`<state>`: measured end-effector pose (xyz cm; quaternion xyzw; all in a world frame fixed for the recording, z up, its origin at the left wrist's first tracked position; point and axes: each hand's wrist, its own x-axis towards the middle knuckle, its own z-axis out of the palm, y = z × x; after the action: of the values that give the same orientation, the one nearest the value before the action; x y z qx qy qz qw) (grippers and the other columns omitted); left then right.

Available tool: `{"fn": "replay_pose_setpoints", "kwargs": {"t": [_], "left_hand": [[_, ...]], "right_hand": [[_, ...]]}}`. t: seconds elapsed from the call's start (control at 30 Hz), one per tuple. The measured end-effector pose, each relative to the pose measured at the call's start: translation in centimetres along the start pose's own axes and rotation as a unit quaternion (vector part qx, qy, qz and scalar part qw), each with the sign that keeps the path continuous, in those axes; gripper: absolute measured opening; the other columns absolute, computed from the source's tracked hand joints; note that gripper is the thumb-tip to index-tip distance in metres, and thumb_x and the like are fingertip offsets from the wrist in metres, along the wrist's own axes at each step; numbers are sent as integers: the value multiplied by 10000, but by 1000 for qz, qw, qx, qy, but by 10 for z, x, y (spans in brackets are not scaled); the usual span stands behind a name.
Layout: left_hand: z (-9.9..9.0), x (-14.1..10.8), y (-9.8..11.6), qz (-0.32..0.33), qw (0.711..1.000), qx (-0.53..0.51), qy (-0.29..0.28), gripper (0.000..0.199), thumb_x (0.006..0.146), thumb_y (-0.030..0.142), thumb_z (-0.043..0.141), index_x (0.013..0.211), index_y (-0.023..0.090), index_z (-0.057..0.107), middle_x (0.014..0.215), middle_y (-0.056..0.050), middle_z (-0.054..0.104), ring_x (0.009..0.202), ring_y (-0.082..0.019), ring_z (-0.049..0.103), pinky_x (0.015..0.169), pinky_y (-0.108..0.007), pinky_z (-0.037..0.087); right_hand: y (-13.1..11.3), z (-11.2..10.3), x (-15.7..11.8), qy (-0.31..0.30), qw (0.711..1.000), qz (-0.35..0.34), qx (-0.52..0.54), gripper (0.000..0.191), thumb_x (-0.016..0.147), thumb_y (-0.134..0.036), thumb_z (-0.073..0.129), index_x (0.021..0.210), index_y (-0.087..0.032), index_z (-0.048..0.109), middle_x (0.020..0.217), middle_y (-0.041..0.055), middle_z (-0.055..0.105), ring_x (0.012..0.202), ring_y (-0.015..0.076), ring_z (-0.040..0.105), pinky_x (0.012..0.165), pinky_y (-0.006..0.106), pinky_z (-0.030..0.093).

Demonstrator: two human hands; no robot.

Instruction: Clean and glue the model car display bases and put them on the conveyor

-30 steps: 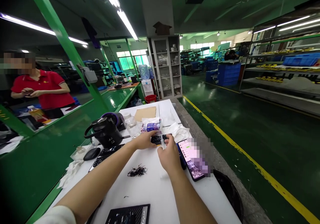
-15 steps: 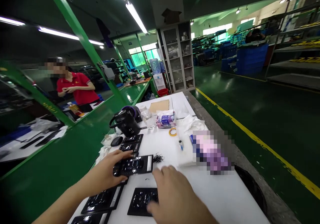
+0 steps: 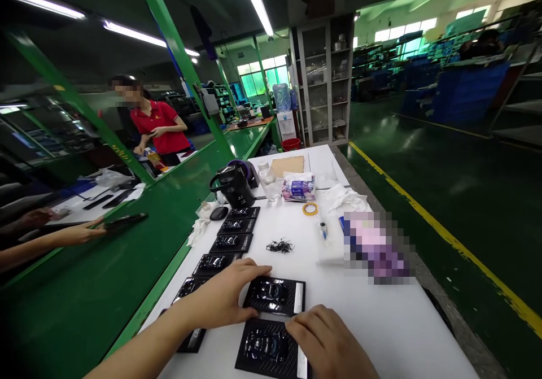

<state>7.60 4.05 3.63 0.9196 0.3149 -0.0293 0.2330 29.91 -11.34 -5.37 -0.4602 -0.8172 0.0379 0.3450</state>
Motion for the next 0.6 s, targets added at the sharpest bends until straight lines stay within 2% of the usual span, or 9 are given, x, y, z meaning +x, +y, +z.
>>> {"fn": "replay_pose_setpoints", "kwargs": {"t": [0.1, 0.17, 0.27, 0.33, 0.43, 0.6], "left_hand": [[1, -5, -8, 31, 1000, -3, -4, 815, 698, 256, 775, 1442, 228, 444, 1435, -109, 507, 1324, -294, 456, 1149, -452, 357], [-2, -3, -16, 49, 999, 3, 16, 653, 819, 258, 666, 1434, 235, 448, 1474, -103, 464, 1347, -268, 439, 1155, -438, 351], [-8, 16, -23, 62, 997, 28, 24, 341, 922, 169, 478, 1218, 212, 640, 1269, -96, 604, 1184, -225, 567, 1054, -381, 447], [-11, 33, -24, 83, 996, 39, -6, 273, 896, 135, 500, 1047, 206, 716, 1107, -72, 666, 1032, -203, 632, 956, -329, 498], [-16, 59, -21, 121, 989, 52, -62, 221, 801, 97, 601, 913, 222, 746, 964, -26, 703, 864, -170, 662, 820, -259, 523], [-18, 80, -12, 158, 974, 110, -117, 184, 705, 60, 625, 706, 228, 700, 798, -12, 698, 753, -191, 649, 729, -284, 505]], "right_hand": [[-1, 2, 0, -16, 1000, 8, -3, 568, 767, -434, 782, 1233, -192, 565, 1067, 105, 689, 901, 260, 641, 795, 361, 551], [-1, 4, 0, -37, 998, 48, 7, 615, 702, -359, 825, 1241, -193, 581, 1077, 111, 666, 915, 266, 637, 795, 362, 558], [-3, 7, 1, -54, 990, 125, 29, 670, 625, -256, 834, 1252, -200, 605, 1114, 119, 632, 958, 285, 629, 827, 376, 565], [-7, 7, 3, -62, 984, 163, 43, 677, 610, -215, 818, 1256, -203, 615, 1141, 125, 614, 991, 296, 621, 859, 386, 561], [-12, 4, 5, -73, 975, 200, 55, 667, 636, -193, 774, 1282, -190, 607, 1159, 137, 592, 1027, 302, 605, 900, 398, 548], [-20, -1, 9, -84, 963, 244, 78, 673, 696, -244, 752, 1341, -197, 564, 1200, 145, 551, 1090, 315, 569, 951, 445, 516]]}}
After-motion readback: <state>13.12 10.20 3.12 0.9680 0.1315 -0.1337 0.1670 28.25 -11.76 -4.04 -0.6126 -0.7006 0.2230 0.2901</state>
